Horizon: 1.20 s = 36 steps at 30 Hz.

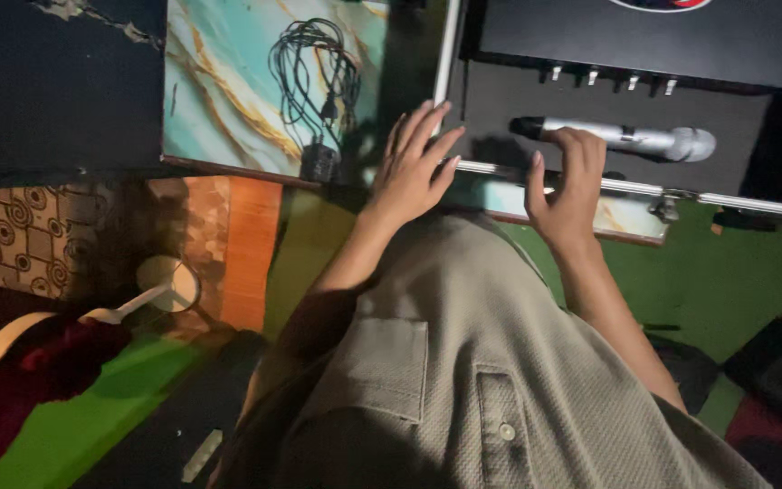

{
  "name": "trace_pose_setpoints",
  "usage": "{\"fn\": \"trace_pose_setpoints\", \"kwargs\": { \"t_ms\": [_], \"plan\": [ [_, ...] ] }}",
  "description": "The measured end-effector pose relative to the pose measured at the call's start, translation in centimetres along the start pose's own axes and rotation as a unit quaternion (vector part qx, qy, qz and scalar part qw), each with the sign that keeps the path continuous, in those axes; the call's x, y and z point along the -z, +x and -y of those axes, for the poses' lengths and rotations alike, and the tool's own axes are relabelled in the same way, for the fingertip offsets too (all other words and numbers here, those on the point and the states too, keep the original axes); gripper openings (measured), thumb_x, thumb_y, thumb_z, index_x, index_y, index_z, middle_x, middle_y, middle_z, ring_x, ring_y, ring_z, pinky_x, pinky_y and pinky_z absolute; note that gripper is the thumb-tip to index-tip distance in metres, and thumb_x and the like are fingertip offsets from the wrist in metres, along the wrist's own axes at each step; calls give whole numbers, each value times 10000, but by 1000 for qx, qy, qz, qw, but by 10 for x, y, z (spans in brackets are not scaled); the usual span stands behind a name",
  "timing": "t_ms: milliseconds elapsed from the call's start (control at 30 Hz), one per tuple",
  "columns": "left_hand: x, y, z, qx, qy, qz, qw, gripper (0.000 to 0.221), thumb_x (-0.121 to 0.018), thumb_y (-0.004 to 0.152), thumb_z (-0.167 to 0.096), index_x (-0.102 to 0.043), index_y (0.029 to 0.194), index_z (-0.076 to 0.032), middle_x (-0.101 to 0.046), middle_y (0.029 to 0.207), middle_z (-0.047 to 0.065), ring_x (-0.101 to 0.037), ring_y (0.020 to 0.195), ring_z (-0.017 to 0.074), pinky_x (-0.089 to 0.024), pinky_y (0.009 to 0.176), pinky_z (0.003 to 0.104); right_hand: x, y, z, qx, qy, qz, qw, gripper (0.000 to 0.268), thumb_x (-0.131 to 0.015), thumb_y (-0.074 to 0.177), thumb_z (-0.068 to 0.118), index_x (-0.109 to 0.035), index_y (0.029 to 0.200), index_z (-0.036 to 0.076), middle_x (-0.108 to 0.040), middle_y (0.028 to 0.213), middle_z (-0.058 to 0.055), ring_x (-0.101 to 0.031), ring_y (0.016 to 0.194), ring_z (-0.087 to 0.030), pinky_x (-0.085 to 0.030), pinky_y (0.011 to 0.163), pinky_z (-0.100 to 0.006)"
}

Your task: The person places a microphone, two antennas, and a coiled cable into an equipment case before closing the lid.

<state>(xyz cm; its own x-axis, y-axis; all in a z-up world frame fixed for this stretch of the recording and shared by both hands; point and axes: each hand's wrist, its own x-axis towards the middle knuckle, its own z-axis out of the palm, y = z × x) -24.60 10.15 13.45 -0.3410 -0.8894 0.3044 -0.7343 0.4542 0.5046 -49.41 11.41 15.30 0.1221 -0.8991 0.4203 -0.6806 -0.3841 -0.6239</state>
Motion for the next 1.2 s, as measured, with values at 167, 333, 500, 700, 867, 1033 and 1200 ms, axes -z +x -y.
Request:
{"fn": "trace_pose_setpoints", "kwargs": {
  "t_ms": [167,333,500,700,867,1033,1200],
  "plan": [
    [34,-33,61,68,-22,9,997,454,-674,1010,-228,-592,1442,-116,-444,1555,129,-404,1455,390,-395,1190,497,-45,17,64,11,73,28,997,151,-662,996,5,-616,1129,-47,-614,1116,-207,-615,1034,-365,-516,914,-444],
    [61,-56,120,218,55,51,973,648,-760,877,-278,-519,1439,-63,-497,1428,208,-500,1270,444,-467,1033,541,-103,33,105,-25,126,129,983,138,-673,1024,53,-653,1138,-21,-635,1049,-189,-673,930,-317,-552,814,-397],
    [63,-64,172,396,-25,256,882,927,-817,797,-398,-332,1505,-46,-569,1258,300,-594,1121,496,-495,921,562,-168,48,119,-76,80,251,962,284,-714,975,126,-603,1179,-37,-633,1051,-254,-652,955,-433,-539,822,-468],
    [0,-104,226,274,-61,162,946,746,-834,708,-258,-503,1313,27,-580,1235,353,-566,1139,535,-498,921,540,-216,42,128,-137,38,336,931,744,-818,822,259,-493,1402,-73,-609,1230,-345,-622,1081,-500,-521,915,-494],
    [5,-105,232,263,-92,124,953,593,-809,791,-303,-592,1226,37,-645,1151,315,-627,1076,503,-537,900,511,-239,32,111,-168,95,359,913,758,-795,815,296,-507,1444,-15,-654,1256,-291,-661,1134,-468,-537,976,-467],
    [53,-70,210,263,-161,69,949,633,-812,797,-330,-601,1280,19,-706,1047,275,-698,989,444,-564,842,463,-244,38,117,-120,-12,281,952,776,-859,747,201,-509,1388,-61,-538,1288,-406,-559,1162,-543,-479,964,-507],
    [94,-24,189,253,-333,66,906,460,-738,937,-304,-639,1253,16,-786,999,179,-773,918,232,-597,811,325,-219,63,122,-148,154,238,947,688,-699,844,106,-469,1483,-4,-601,1365,-272,-628,1234,-397,-507,1064,-433]
  ]
}}
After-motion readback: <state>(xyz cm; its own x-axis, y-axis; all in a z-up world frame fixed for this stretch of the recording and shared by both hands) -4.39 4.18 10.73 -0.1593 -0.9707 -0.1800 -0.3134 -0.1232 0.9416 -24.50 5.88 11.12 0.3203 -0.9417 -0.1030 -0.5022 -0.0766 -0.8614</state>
